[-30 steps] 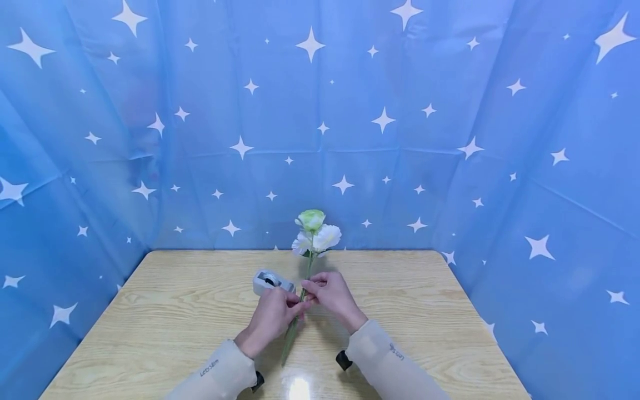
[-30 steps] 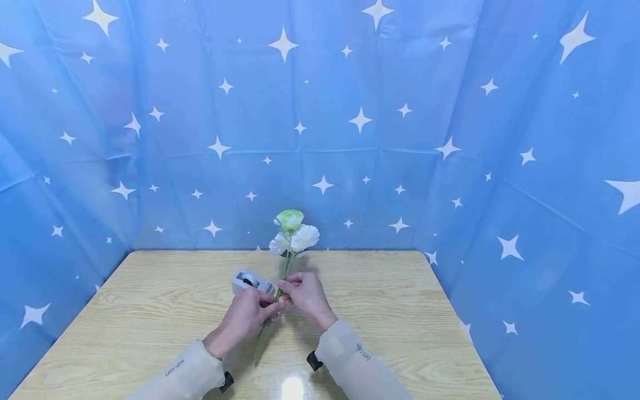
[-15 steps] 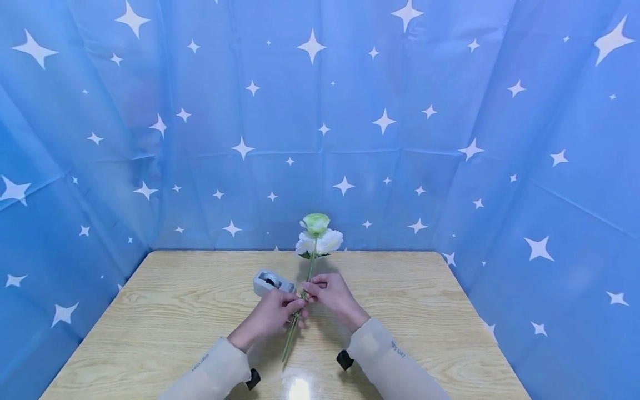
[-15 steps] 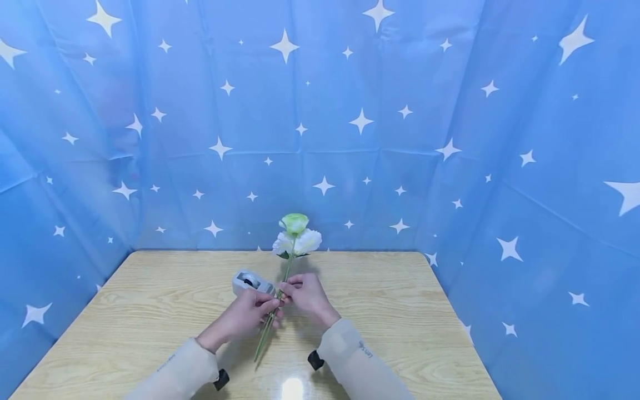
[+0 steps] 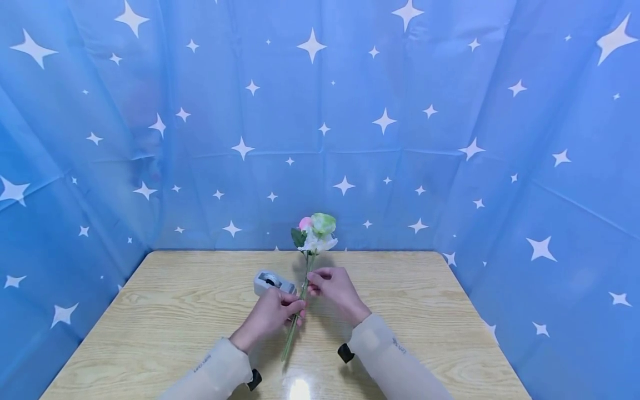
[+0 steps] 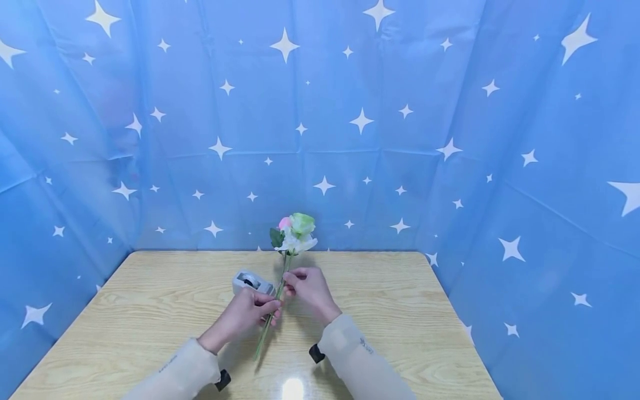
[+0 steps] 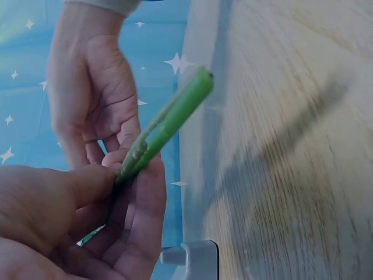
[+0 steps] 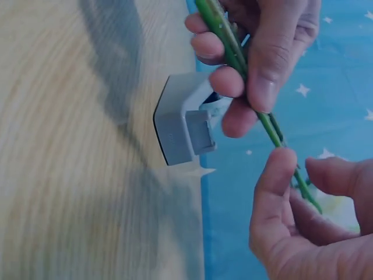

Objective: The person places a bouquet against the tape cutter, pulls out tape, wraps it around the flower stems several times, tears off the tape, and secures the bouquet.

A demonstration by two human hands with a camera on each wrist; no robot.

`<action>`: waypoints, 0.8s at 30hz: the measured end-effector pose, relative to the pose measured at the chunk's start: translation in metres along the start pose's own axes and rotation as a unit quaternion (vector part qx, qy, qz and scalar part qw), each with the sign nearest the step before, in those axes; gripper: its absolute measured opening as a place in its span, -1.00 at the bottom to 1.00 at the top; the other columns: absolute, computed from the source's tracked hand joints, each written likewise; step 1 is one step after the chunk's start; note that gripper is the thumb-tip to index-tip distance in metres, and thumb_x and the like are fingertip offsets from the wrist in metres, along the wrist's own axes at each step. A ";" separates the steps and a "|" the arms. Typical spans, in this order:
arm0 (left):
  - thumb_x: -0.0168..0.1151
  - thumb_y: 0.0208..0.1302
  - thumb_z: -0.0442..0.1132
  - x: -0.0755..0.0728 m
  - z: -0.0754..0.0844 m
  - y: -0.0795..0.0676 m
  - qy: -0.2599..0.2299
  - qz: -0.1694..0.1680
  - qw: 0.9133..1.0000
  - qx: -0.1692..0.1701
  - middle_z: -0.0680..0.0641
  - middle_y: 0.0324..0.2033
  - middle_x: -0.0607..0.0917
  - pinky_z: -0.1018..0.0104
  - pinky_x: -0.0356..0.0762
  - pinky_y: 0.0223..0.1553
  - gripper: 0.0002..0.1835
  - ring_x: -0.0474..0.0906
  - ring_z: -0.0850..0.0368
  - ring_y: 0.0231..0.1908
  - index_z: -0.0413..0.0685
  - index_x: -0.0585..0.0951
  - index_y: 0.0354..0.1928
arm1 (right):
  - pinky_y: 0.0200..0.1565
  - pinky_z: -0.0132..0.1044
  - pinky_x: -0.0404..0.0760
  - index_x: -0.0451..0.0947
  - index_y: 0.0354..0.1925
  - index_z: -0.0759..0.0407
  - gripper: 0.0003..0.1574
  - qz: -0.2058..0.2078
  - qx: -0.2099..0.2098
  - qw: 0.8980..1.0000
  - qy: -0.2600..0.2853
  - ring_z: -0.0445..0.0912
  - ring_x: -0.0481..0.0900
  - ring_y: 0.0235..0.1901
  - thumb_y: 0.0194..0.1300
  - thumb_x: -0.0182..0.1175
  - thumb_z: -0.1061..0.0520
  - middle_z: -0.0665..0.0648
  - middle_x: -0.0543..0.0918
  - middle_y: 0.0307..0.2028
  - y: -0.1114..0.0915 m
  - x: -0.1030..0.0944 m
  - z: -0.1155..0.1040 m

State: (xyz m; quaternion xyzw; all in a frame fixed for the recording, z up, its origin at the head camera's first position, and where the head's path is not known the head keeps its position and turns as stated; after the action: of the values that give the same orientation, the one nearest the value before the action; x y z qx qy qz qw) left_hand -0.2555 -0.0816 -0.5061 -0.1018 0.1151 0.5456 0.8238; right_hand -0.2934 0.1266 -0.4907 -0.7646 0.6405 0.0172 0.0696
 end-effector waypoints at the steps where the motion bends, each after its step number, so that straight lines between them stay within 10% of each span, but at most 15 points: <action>1: 0.32 0.77 -0.27 0.000 0.000 0.000 0.007 0.003 1.000 0.000 -0.27 -0.26 0.92 0.14 0.92 -0.24 -0.71 0.88 0.09 -0.35 -0.38 0.90 -0.02 | -0.02 -0.24 0.91 0.80 0.21 0.44 -0.61 0.004 -0.002 1.000 -0.002 -0.10 0.85 -0.23 0.77 0.36 0.10 0.23 0.88 -0.19 0.001 0.000 -0.001; 7: 0.34 0.77 -0.26 0.002 0.002 -0.001 0.068 0.026 0.997 0.012 -0.27 -0.28 0.92 0.35 0.68 -0.45 -0.71 0.78 0.14 -0.43 -0.27 0.93 -0.12 | -0.09 -0.25 0.91 0.83 0.16 0.39 -0.58 0.022 -0.009 0.999 -0.027 -0.07 0.87 -0.27 0.73 0.43 0.01 0.23 0.89 -0.24 0.011 0.001 -0.004; 14: 0.40 0.72 -0.24 0.004 0.004 -0.002 0.174 0.083 0.980 0.053 0.17 -0.70 0.60 0.54 0.09 -0.66 -0.61 0.25 0.33 -0.71 -0.13 0.90 -0.41 | -0.04 -0.06 0.96 0.88 0.07 0.37 -0.52 0.042 0.004 0.998 -0.038 -0.07 0.90 -0.33 0.62 0.55 -0.08 0.18 0.91 -0.32 0.022 0.004 -0.001; 24: 0.41 0.74 -0.16 -0.001 0.000 0.000 0.127 0.051 0.990 0.031 0.06 -0.59 0.72 0.48 0.26 -0.62 -0.70 0.39 0.28 -0.66 -0.11 0.97 -0.18 | -0.09 -0.22 0.89 0.90 -0.17 0.32 -0.63 0.030 -0.003 0.997 -0.071 -0.17 0.83 -0.39 0.71 0.45 0.04 0.14 0.88 -0.39 0.023 0.001 0.003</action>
State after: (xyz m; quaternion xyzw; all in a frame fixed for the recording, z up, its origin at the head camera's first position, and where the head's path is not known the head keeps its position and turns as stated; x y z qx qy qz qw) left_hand -0.2565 -0.0826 -0.5053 -0.1392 0.2408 0.5654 0.7765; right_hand -0.3160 0.1217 -0.4953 -0.7421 0.6566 0.0756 0.1119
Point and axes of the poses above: each hand's wrist, its own y-axis towards the middle knuckle, its own x-axis out of the palm, z = x × y, the point moved 1 cm from there along y, towards the middle knuckle
